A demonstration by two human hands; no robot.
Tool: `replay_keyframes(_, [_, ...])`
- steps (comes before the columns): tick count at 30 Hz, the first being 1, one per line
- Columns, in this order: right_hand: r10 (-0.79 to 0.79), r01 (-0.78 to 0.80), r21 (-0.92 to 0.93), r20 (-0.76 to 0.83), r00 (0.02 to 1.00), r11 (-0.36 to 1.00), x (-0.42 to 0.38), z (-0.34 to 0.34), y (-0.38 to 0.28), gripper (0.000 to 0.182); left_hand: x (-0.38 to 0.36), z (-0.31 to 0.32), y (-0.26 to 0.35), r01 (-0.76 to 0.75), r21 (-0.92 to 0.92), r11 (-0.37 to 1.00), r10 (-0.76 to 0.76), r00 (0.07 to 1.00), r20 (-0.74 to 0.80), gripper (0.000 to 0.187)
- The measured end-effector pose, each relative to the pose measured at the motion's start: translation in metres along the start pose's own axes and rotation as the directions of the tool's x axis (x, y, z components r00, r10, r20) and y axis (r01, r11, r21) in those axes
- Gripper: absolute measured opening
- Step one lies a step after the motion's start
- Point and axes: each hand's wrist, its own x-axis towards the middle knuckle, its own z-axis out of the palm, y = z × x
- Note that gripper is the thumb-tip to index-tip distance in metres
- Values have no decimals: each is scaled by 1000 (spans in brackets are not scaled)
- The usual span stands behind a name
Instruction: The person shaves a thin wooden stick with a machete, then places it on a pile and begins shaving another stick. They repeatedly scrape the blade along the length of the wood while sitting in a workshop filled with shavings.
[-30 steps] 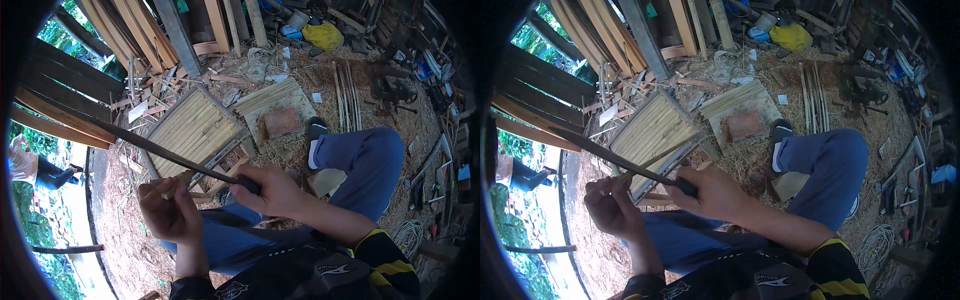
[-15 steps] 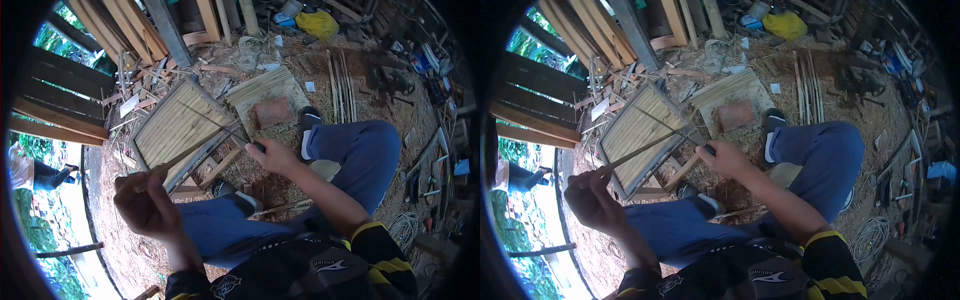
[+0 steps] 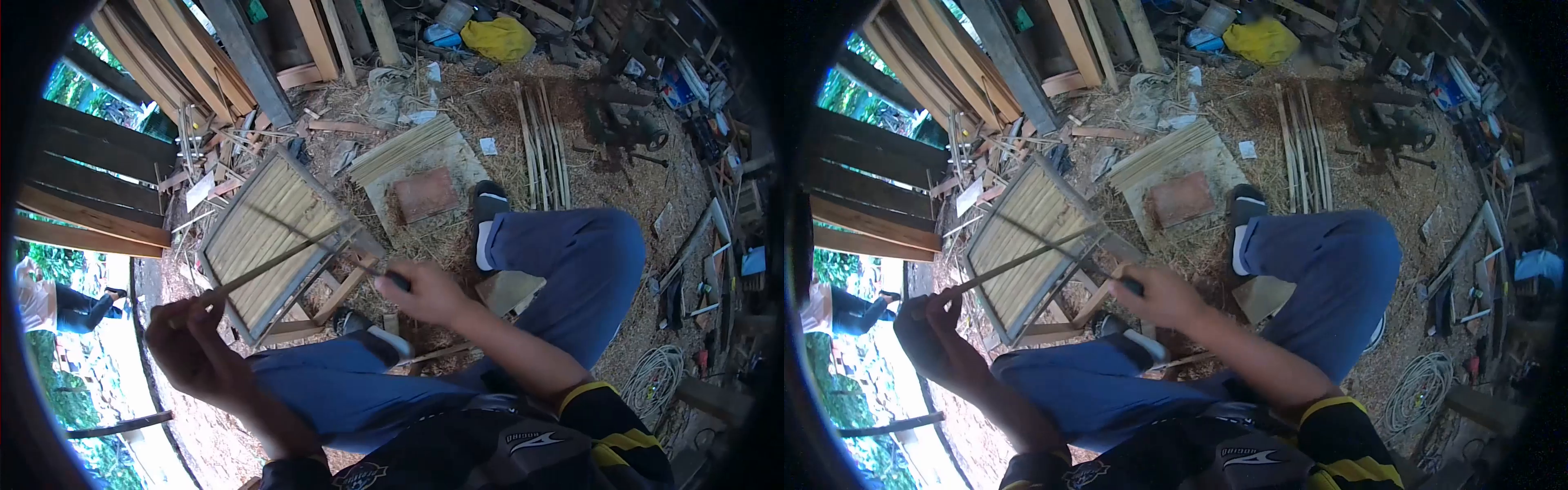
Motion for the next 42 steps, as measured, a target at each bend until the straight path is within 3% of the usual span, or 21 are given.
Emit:
replay_keyframes(2, [20,-17,-35,86,996,999,-4,-7,-7,55,5,4,3,31,-98,995,-33,999,-22,11])
replay_keyframes(5, [254,-254,-10,-4,967,967,8,4,41,54,6,1,5,38,-96,995,-36,999,19,11])
replay_keyframes(8, [292,-289,-103,12,956,952,6,-4,44,53,4,3,7,41,-123,992,-39,999,14,11])
replay_keyframes(11, [122,-122,-2,50,991,993,-4,-7,11,58,1,2,3,49,-190,981,-45,999,25,11])
replay_keyframes(18, [208,-210,-36,-52,977,977,10,7,50,56,3,2,-1,44,-114,992,-45,999,-7,14])
replay_keyframes(23, [91,-92,-54,-29,995,994,1,-3,-26,46,7,2,-21,51,-295,954,-73,995,-65,21])
replay_keyframes(26, [103,-92,216,-39,994,972,0,1,-53,44,17,6,-22,76,-284,956,-108,989,-101,21])
replay_keyframes(30, [106,-70,304,-104,989,950,6,-25,-102,50,33,18,-19,74,-358,931,-83,997,-8,17])
replay_keyframes(31, [143,-113,423,-41,989,899,1,-36,-130,49,37,25,-17,36,-425,905,-47,999,-14,14])
replay_keyframes(33, [84,-36,469,-80,993,882,-1,-45,-156,47,44,35,-16,33,-517,855,-39,999,-1,15])
replay_keyframes(42, [-136,134,468,-29,990,874,4,-63,-223,46,57,49,-11,119,-579,807,-85,993,86,9])
